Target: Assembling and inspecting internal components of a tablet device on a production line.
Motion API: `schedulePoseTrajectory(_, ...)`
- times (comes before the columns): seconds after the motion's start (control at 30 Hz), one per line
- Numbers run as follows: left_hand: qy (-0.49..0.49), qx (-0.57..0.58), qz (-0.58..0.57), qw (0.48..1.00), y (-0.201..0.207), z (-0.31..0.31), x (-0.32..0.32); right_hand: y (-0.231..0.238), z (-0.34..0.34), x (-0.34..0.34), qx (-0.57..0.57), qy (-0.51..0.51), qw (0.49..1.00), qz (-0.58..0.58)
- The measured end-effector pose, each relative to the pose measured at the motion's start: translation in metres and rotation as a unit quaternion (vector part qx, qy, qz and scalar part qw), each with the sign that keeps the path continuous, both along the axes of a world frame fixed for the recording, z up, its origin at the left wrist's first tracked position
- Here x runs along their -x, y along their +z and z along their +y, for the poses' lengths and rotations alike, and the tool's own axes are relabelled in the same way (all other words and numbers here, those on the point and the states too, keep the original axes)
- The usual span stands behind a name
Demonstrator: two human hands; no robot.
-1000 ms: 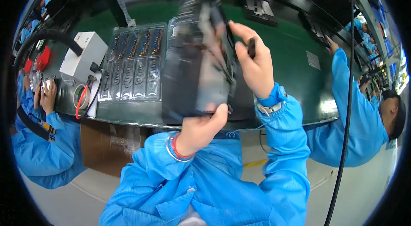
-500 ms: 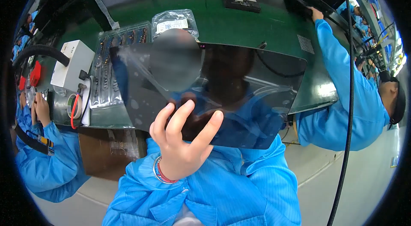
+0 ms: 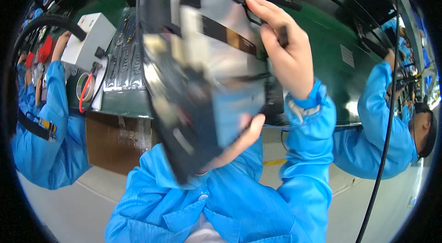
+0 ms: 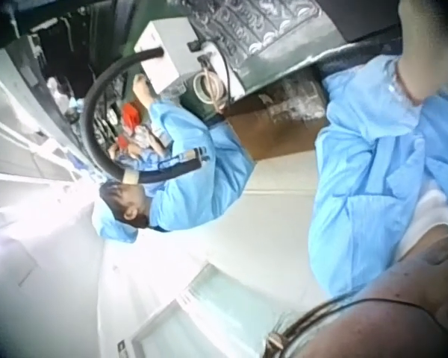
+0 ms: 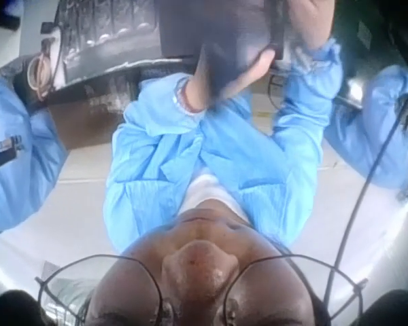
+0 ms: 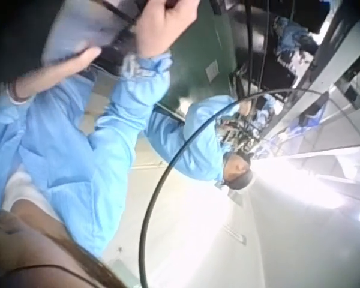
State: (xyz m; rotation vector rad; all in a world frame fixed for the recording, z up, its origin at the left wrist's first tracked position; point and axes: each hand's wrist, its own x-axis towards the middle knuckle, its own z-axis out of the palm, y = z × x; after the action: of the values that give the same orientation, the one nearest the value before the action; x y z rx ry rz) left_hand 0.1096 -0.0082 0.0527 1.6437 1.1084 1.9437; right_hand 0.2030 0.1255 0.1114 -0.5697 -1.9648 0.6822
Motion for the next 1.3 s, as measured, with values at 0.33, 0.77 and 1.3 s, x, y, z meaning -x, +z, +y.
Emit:
schedulePoseTrajectory(0.33,-0.212,0.235,-0.630,0.709,-0.064,0.000,-0.035,-0.061,0.026,0.003,-0.027,-0.024,0.893,-0.448)
schedulePoseTrajectory(0.77,-0.352,0.427,-0.238,0.798,-0.038,-0.060,0.120,-0.064,0.048,-0.011,-0.187,0.044,0.858,-0.476)
schedulePoseTrajectory(1.3,0.059,0.331,0.312,0.889,-0.045,-0.043,0.116,-0.058,0.016,-0.034,-0.008,-0.030,0.924,-0.381)
